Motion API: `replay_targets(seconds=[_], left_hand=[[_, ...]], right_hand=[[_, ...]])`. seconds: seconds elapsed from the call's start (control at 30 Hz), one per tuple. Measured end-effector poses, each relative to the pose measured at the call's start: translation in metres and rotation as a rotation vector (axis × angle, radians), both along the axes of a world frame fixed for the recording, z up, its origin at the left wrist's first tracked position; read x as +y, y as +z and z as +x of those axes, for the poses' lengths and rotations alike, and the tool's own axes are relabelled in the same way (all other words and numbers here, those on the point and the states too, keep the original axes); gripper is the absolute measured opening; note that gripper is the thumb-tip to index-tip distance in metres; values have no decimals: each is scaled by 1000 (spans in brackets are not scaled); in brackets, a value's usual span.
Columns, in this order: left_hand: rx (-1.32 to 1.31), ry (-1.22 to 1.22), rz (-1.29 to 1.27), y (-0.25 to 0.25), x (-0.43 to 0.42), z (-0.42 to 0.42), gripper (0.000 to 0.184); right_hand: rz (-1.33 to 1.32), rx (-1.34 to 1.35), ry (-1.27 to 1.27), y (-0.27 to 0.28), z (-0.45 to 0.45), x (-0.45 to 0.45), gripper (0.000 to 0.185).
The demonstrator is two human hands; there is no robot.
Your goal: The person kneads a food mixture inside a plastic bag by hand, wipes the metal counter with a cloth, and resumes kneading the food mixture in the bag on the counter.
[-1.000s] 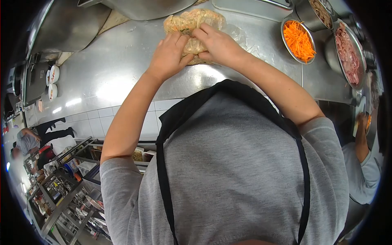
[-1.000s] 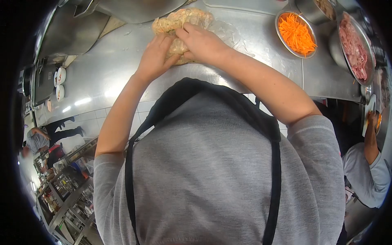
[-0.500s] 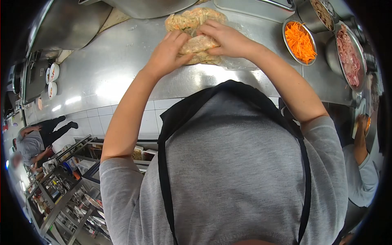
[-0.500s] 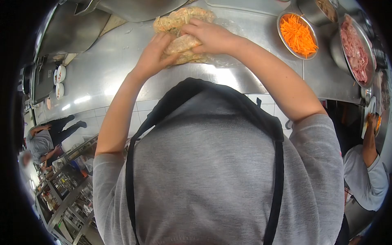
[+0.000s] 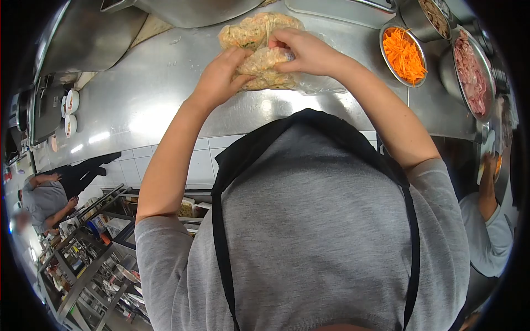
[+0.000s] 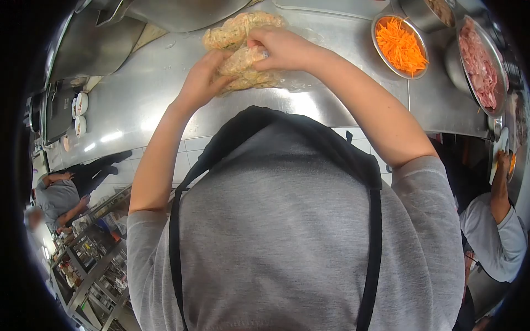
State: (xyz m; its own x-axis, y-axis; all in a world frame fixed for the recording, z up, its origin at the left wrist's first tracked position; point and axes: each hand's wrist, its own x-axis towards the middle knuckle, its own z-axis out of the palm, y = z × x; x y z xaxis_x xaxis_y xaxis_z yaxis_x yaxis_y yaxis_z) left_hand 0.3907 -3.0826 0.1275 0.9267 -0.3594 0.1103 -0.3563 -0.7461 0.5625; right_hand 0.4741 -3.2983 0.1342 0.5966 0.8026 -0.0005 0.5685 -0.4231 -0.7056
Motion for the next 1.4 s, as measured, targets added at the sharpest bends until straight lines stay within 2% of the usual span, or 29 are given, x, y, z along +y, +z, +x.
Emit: replay_targets(seconds=[0.13, 0.3, 0.53, 0.57, 0.63, 0.67, 0.7, 0.73, 0.83, 0.93, 1.0, 1.17, 1.23, 1.3, 1.33, 1.4], left_hand=[[-57, 71, 53, -4, -8, -4, 42], [-143, 153, 55, -9, -18, -8, 40], [-196, 236, 44, -14, -26, -6, 37], [-198, 236, 44, -13, -25, -5, 37], [-7, 241, -106, -8, -20, -2, 38], [-10, 242, -106, -10, -14, 0, 38], [129, 202, -278, -14, -6, 2, 36], [270, 159, -449, -12, -2, 3, 35], [415, 177, -526, -1, 2, -2, 35], [399, 115, -577, 3, 4, -10, 33], [390, 133, -524, -7, 4, -11, 34], [242, 177, -277, -6, -9, -11, 31], [-10, 152, -183, -8, -15, -13, 27], [-31, 176, -183, -11, -19, -12, 27], [-55, 201, -182, -12, -20, -11, 26], [-50, 215, -180, -15, -20, -8, 26]], right_hand=[[75, -94, -6, -12, -7, 4, 35], [122, -229, -143, -12, -25, 8, 39], [202, -201, -218, -21, -22, 4, 38], [196, -137, -202, -23, -14, 2, 39], [190, -73, -186, -24, -1, -5, 39], [182, 135, -114, -20, 7, -9, 39], [172, 343, -41, -19, 13, -13, 39], [172, 343, -38, -20, 16, -16, 39], [173, 420, -68, -26, 19, -25, 42], [154, 516, -48, -24, 19, -30, 41], [69, 384, -6, -16, 14, -27, 36], [48, 310, 6, -15, 13, -23, 35], [20, 286, 6, -12, 11, -21, 37], [28, 76, 40, -12, 6, -15, 44], [28, 76, 40, -11, 1, -9, 44], [-144, -101, -94, -8, -11, 1, 49]])
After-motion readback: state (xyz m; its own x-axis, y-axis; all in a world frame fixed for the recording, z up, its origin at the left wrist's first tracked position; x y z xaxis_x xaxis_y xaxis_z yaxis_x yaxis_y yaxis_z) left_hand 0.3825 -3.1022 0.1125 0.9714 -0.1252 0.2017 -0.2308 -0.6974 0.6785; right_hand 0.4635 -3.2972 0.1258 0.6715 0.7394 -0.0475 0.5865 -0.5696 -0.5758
